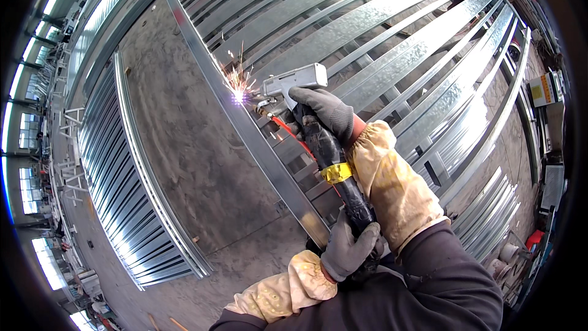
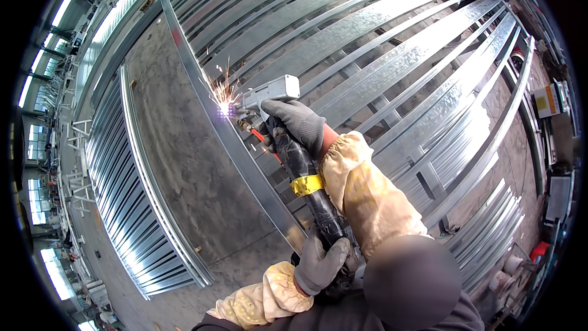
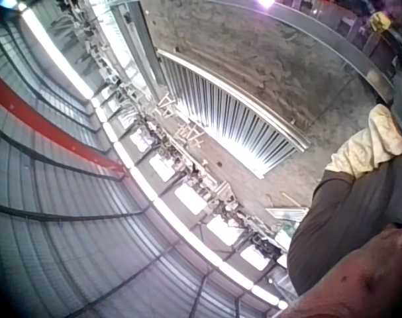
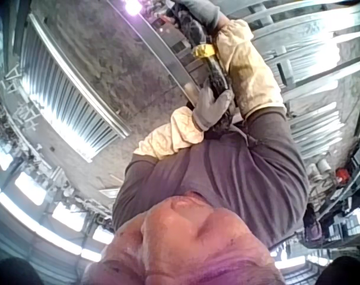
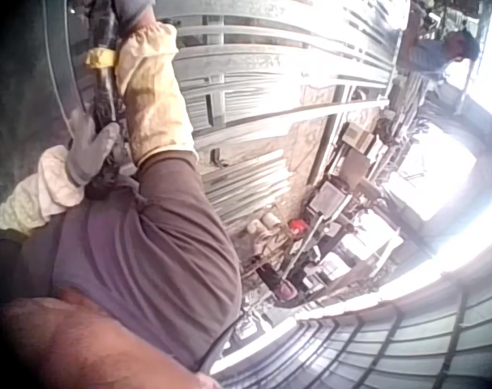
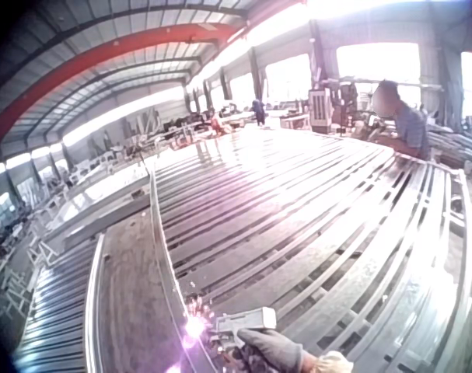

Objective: The person welds a long metal frame using a handheld welding torch, moving along the seam to create a continuous weld. The person repositions the frame and continues welding additional sections in a workshop environment.

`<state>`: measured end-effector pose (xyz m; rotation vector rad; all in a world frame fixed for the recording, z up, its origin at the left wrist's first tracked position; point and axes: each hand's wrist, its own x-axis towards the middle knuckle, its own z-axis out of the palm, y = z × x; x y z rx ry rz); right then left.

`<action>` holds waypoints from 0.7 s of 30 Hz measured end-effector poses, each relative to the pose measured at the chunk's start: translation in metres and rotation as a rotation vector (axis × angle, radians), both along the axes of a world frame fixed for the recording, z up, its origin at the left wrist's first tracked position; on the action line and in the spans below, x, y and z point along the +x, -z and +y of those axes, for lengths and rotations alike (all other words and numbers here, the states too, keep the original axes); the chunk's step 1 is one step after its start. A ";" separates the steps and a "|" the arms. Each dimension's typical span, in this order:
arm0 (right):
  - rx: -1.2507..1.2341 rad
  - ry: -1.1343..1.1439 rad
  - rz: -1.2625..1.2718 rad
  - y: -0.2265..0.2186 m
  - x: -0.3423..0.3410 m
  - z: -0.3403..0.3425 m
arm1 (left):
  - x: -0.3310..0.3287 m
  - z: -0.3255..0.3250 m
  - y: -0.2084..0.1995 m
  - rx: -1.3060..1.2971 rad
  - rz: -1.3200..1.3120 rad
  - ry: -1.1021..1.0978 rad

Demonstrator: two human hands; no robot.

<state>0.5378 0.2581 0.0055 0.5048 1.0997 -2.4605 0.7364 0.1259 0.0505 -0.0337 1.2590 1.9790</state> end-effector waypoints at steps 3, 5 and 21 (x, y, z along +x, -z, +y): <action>0.009 -0.002 -0.003 0.000 0.001 0.000 | 0.001 -0.001 -0.001 0.004 -0.010 -0.003; 0.014 0.003 -0.003 0.000 0.002 0.000 | 0.001 -0.001 0.000 0.004 -0.003 0.001; 0.009 0.024 -0.016 -0.002 0.007 -0.002 | 0.005 -0.002 0.002 -0.035 0.041 -0.003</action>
